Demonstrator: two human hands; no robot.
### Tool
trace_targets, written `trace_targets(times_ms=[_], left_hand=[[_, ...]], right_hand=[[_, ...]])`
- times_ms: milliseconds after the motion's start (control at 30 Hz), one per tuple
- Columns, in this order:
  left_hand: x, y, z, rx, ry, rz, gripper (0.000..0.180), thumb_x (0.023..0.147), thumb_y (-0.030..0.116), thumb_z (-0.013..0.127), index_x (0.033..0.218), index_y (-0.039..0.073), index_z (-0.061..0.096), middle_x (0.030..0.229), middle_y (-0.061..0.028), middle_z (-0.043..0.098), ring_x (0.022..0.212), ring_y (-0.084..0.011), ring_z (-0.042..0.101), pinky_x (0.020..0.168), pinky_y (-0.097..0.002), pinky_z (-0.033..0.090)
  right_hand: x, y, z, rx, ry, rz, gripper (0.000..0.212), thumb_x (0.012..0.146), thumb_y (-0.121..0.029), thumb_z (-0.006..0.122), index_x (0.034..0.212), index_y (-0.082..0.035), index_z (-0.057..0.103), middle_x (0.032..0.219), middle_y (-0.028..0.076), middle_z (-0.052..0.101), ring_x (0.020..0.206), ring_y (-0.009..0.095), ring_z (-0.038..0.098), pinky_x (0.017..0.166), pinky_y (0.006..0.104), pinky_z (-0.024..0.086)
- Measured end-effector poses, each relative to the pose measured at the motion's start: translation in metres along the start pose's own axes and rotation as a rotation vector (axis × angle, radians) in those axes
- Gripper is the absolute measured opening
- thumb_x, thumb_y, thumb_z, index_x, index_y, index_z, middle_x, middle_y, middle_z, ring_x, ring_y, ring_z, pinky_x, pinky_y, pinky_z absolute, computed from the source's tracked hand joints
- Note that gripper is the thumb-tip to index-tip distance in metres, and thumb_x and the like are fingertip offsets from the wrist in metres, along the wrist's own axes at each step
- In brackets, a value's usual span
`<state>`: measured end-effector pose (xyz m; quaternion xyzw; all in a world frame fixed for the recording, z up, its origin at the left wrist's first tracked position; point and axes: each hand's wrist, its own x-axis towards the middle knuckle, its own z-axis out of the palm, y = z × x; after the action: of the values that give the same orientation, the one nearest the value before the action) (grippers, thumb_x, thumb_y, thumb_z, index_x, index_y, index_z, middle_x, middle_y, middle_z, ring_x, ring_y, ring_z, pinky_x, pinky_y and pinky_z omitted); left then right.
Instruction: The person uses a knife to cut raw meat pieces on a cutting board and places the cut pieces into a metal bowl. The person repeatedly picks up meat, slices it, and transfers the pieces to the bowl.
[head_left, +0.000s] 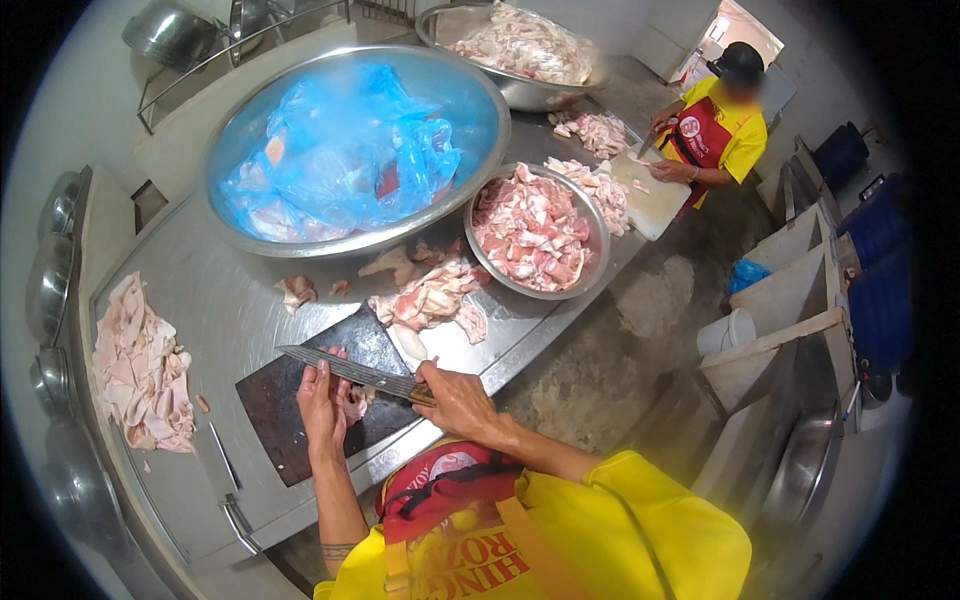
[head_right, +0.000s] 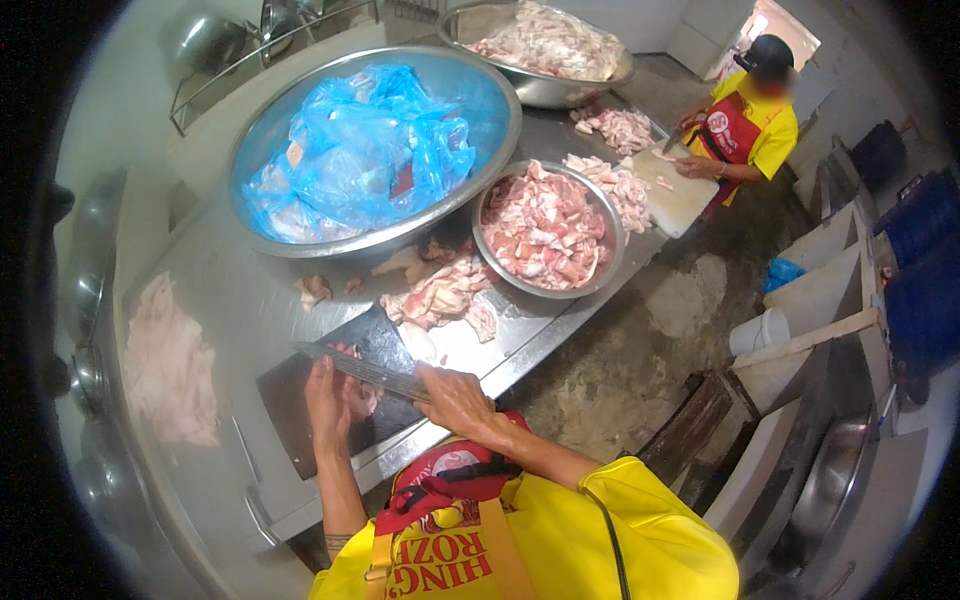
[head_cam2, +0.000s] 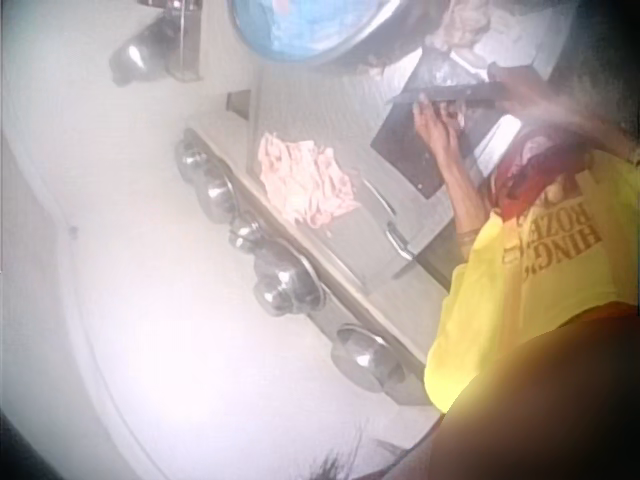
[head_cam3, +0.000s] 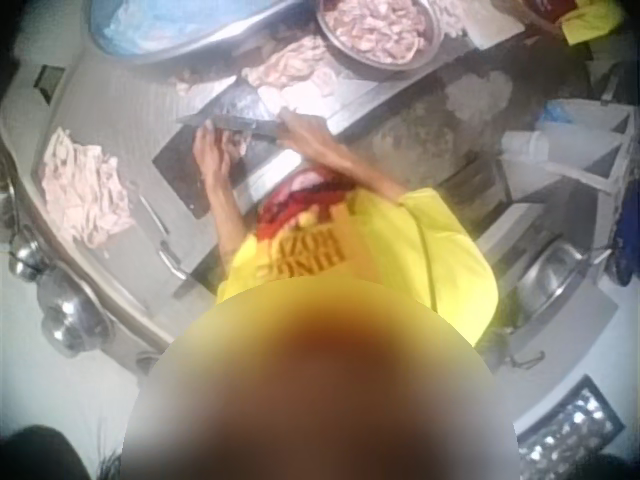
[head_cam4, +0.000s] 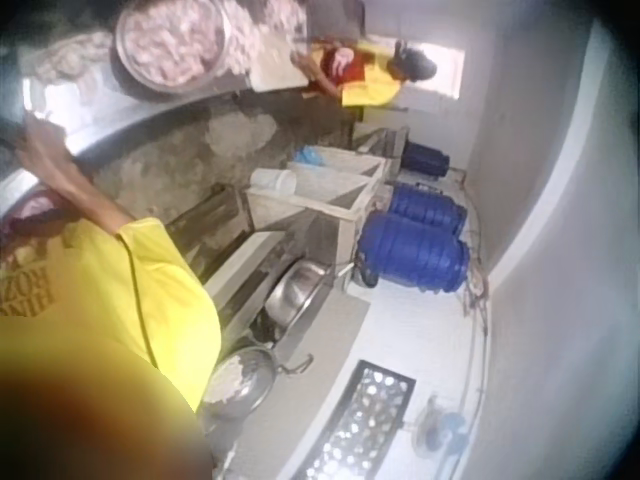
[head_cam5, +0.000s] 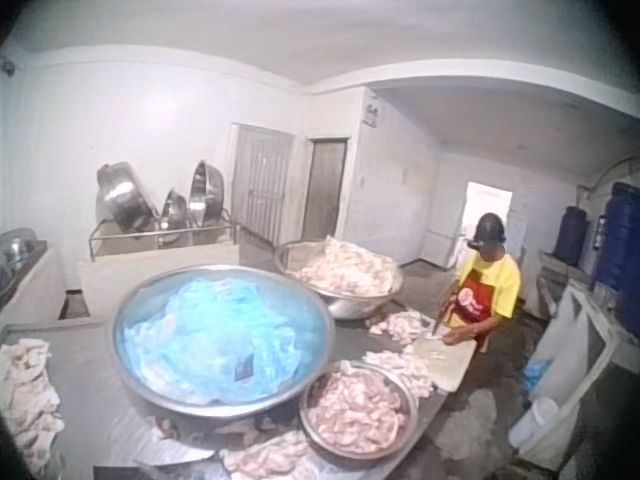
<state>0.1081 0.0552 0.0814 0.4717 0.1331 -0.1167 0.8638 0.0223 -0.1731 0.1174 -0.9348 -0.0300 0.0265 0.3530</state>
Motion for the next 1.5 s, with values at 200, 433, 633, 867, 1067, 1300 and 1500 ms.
trace_targets(times_ms=[200, 433, 633, 867, 1067, 1300, 1500], left_hand=[[-0.009, -0.001, -0.037, 0.218, -0.038, -0.05, 0.034, 0.105, 0.019, 0.061, 0.131, -0.002, 0.061, 0.123, -0.014, 0.069, 0.109, -0.0206, 0.069, 0.09, -0.0347, 0.059], [-0.03, -0.046, -0.088, 1.517, 0.539, 0.258, 0.047, 0.082, 0.031, 0.08, 0.113, -0.003, 0.07, 0.104, -0.025, 0.064, 0.098, -0.042, 0.063, 0.089, -0.05, 0.051], [-0.02, -0.067, -0.068, 1.221, 0.418, 0.236, 0.033, 0.089, 0.026, 0.075, 0.101, -0.003, 0.066, 0.097, -0.0241, 0.067, 0.092, -0.0386, 0.066, 0.083, -0.0452, 0.053], [0.005, -0.023, 0.018, 0.325, -0.011, 0.13, 0.02, 0.101, 0.015, 0.067, 0.117, 0.005, 0.06, 0.091, -0.0043, 0.069, 0.072, -0.0092, 0.064, 0.062, -0.0248, 0.052], [0.014, -0.037, 0.013, 0.732, 0.094, 0.132, 0.022, 0.098, 0.02, 0.07, 0.107, 0.002, 0.062, 0.082, -0.0078, 0.069, 0.067, -0.0144, 0.065, 0.06, -0.0307, 0.052], [0.013, -0.085, -0.028, 1.421, 0.247, 0.208, 0.038, 0.101, 0.035, 0.058, 0.094, -0.002, 0.066, 0.083, -0.0325, 0.067, 0.075, -0.0521, 0.066, 0.069, -0.0561, 0.054], [0.008, -0.081, -0.024, 1.532, 0.196, 0.13, 0.04, 0.101, 0.032, 0.054, 0.087, -0.003, 0.067, 0.083, -0.0332, 0.068, 0.077, -0.0508, 0.068, 0.072, -0.0581, 0.055]], right_hand=[[-0.001, 0.011, 0.002, 0.056, -0.152, 0.116, 0.056, 0.083, -0.013, 0.074, 0.131, -0.008, 0.046, 0.095, 0.024, 0.07, 0.094, 0.048, 0.067, 0.082, 0.0573, 0.052], [0.003, 0.036, 0.025, 0.138, -0.46, 0.145, 0.038, 0.101, -0.038, 0.058, 0.122, -0.006, 0.056, 0.086, 0.031, 0.069, 0.087, 0.055, 0.065, 0.078, 0.0597, 0.051], [0.015, 0.058, 0.052, 0.105, -0.47, 0.163, 0.031, 0.106, -0.029, 0.05, 0.119, -0.002, 0.056, 0.078, 0.023, 0.069, 0.077, 0.041, 0.072, 0.063, 0.0487, 0.056], [0.044, 0.083, 0.004, 0.976, -0.609, 0.571, 0.037, 0.105, -0.012, 0.042, 0.141, -0.006, 0.038, 0.092, 0.015, 0.068, 0.066, 0.022, 0.071, 0.048, 0.0303, 0.056], [0.041, 0.091, -0.032, 0.983, -0.54, 0.434, 0.027, 0.104, -0.009, 0.043, 0.13, -0.005, 0.039, 0.089, 0.013, 0.068, 0.053, 0.015, 0.063, 0.038, 0.0264, 0.048], [0.025, 0.049, 0.015, 0.412, -0.386, 0.295, 0.021, 0.107, -0.02, 0.049, 0.121, -0.004, 0.047, 0.071, 0.011, 0.068, 0.051, 0.018, 0.063, 0.04, 0.036, 0.046], [0.015, 0.033, 0.072, -0.015, -0.397, 0.169, 0.019, 0.106, -0.02, 0.046, 0.115, -0.003, 0.044, 0.076, 0.036, 0.065, 0.078, 0.06, 0.062, 0.071, 0.0677, 0.048]])
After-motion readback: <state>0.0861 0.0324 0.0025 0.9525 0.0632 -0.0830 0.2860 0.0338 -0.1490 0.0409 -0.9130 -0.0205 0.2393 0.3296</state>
